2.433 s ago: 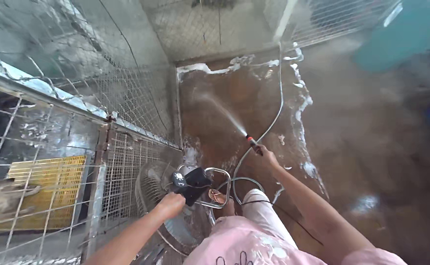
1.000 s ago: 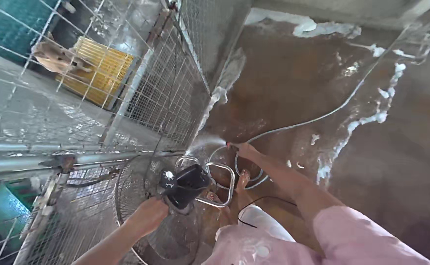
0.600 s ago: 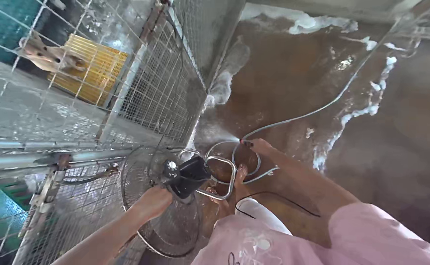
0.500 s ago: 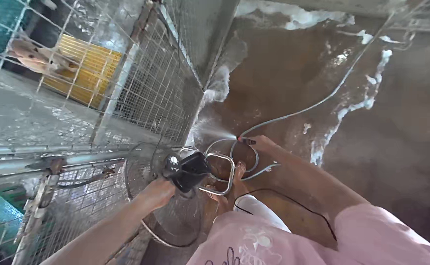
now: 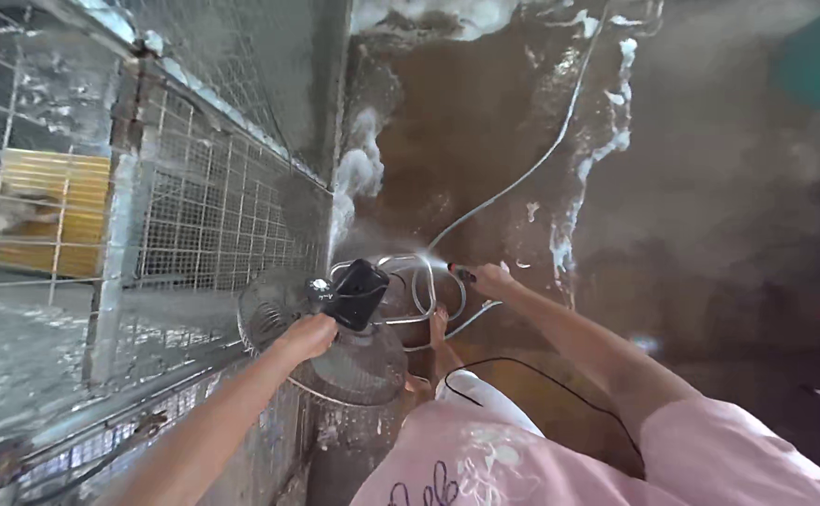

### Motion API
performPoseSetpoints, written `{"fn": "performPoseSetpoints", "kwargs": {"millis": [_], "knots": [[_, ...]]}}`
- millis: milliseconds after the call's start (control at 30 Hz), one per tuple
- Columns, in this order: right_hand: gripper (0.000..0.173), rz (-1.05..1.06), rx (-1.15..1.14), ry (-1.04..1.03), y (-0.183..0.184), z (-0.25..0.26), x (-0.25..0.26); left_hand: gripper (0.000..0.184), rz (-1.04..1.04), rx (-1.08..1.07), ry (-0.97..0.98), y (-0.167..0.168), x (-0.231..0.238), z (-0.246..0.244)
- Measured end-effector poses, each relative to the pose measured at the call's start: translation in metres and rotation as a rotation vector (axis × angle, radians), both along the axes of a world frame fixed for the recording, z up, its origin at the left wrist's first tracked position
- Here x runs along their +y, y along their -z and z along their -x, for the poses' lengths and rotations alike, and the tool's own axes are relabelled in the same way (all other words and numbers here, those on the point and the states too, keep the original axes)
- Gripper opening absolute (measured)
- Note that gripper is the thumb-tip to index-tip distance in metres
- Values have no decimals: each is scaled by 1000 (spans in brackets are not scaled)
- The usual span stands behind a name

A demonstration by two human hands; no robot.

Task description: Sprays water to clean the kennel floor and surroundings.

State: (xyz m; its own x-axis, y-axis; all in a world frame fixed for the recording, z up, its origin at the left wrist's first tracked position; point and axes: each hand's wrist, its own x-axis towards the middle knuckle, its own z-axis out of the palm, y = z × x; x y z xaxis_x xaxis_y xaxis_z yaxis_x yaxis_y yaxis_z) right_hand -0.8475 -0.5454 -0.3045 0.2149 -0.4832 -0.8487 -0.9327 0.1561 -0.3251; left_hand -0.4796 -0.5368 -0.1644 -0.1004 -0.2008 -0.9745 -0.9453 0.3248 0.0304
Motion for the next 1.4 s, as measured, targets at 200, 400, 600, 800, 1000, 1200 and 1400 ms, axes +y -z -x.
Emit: {"fn": "performPoseSetpoints", "kwargs": {"millis": [200,400,600,800,1000,1200,1400], "knots": [[38,-40,8,114,9,29,19,25,63,79,-18,12,-46,27],[42,-85,-2,210,16,20,56,24,134,152,-87,21,-87,45],[51,-82,18,238,28,28,76,23,144,179,-103,11,-102,53],[49,-37,-22,245,30,51,54,23,134,166,-71,5,-103,61],[47,-22,-78,219,26,43,35,23,90,151,-18,15,-87,61],[50,0,-17,277,25,51,40,23,34,75,7,29,-61,46],[46,-6,25,351,32,67,39,24,3,1,24,46,-25,27]]}}
